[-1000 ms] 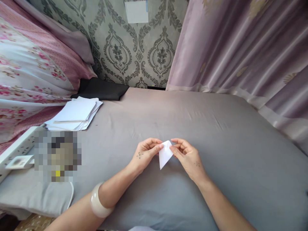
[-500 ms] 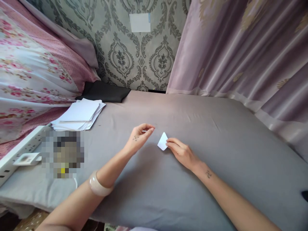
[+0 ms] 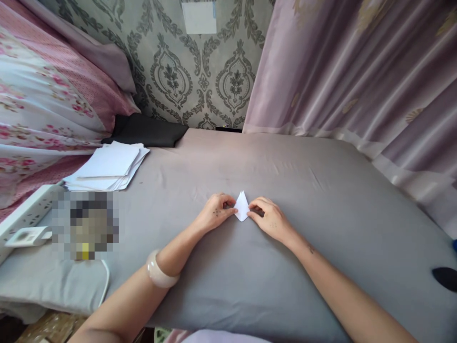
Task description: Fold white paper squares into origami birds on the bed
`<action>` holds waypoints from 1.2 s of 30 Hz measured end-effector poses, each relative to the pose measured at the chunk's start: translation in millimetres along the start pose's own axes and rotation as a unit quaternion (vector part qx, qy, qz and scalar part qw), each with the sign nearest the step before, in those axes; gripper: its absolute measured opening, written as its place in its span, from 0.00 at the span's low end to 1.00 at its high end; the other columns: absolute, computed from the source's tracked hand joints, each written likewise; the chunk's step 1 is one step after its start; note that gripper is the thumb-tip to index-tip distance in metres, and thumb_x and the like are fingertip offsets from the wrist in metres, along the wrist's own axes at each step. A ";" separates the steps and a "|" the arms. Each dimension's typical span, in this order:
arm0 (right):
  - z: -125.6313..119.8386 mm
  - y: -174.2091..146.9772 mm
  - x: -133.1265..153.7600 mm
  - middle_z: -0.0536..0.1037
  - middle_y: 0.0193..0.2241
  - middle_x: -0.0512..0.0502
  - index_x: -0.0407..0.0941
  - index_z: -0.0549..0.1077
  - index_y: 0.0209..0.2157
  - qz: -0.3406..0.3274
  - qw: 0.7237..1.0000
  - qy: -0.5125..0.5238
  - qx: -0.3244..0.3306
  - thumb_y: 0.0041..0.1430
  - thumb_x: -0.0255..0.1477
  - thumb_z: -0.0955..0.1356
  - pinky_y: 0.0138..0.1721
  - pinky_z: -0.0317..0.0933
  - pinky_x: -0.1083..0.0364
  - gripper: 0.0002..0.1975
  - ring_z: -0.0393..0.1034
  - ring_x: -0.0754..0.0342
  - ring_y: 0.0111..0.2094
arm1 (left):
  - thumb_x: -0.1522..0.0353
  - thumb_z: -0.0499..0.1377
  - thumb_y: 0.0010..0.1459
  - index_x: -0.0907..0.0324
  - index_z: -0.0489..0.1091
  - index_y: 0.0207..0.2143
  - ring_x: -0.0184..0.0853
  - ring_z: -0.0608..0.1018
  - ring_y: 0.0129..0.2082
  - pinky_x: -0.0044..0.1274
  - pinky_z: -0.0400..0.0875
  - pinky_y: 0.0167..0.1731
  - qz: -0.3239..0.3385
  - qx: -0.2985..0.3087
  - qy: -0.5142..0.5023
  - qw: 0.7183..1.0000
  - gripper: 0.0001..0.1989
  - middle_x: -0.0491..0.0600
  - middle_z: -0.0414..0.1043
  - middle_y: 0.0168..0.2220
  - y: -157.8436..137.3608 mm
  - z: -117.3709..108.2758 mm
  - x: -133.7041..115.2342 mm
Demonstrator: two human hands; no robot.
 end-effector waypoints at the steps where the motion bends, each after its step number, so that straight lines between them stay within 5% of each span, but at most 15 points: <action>1: 0.5 2.0 -3.7 0.75 0.36 0.47 0.48 0.74 0.37 0.014 1.000 0.006 -0.001 0.55 0.30 0.69 0.42 0.61 0.50 0.07 0.67 0.51 0.39 | 0.67 0.63 0.49 0.60 0.77 0.34 0.35 0.72 0.33 0.25 0.66 0.35 0.009 0.000 0.006 1.000 0.09 0.49 0.73 0.32 -0.9 -0.3 0.8; 9: 2.6 9.4 -22.9 0.73 0.36 0.50 0.49 0.74 0.42 0.072 0.995 0.063 0.024 0.48 0.30 0.71 0.39 0.60 0.54 0.16 0.64 0.56 0.34 | 0.70 0.61 0.50 0.58 0.76 0.37 0.37 0.72 0.37 0.28 0.66 0.40 0.027 0.019 0.004 0.999 0.09 0.50 0.73 0.34 -0.7 1.8 7.0; 18: 2.6 7.4 -19.3 0.72 0.34 0.51 0.49 0.75 0.36 0.078 0.993 0.083 0.032 0.49 0.28 0.69 0.36 0.57 0.55 0.10 0.62 0.56 0.32 | 0.73 0.62 0.48 0.57 0.74 0.41 0.37 0.71 0.38 0.28 0.66 0.39 -0.001 0.010 -0.015 1.000 0.15 0.50 0.74 0.36 -0.7 4.4 8.5; 29: -5.8 12.5 -14.9 0.74 0.36 0.48 0.47 0.78 0.34 0.055 0.988 0.104 0.099 0.59 0.31 0.63 0.34 0.57 0.56 0.11 0.66 0.57 0.32 | 0.70 0.61 0.52 0.59 0.75 0.30 0.38 0.71 0.36 0.29 0.65 0.41 0.028 0.030 0.065 0.997 0.03 0.50 0.71 0.31 2.5 4.6 2.6; 36: -2.2 12.4 -19.5 0.73 0.32 0.50 0.46 0.77 0.30 0.069 0.991 0.080 0.081 0.54 0.32 0.68 0.30 0.57 0.57 0.06 0.63 0.59 0.27 | 0.70 0.60 0.53 0.59 0.75 0.31 0.38 0.71 0.39 0.28 0.65 0.42 0.021 0.039 0.091 0.995 0.04 0.49 0.72 0.33 1.9 5.1 2.5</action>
Point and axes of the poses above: each hand's wrist, its own y-axis towards the middle knuckle, its own z-axis out of the palm, x = y × z, the point moved 4 cm from there along y, towards the middle knuckle
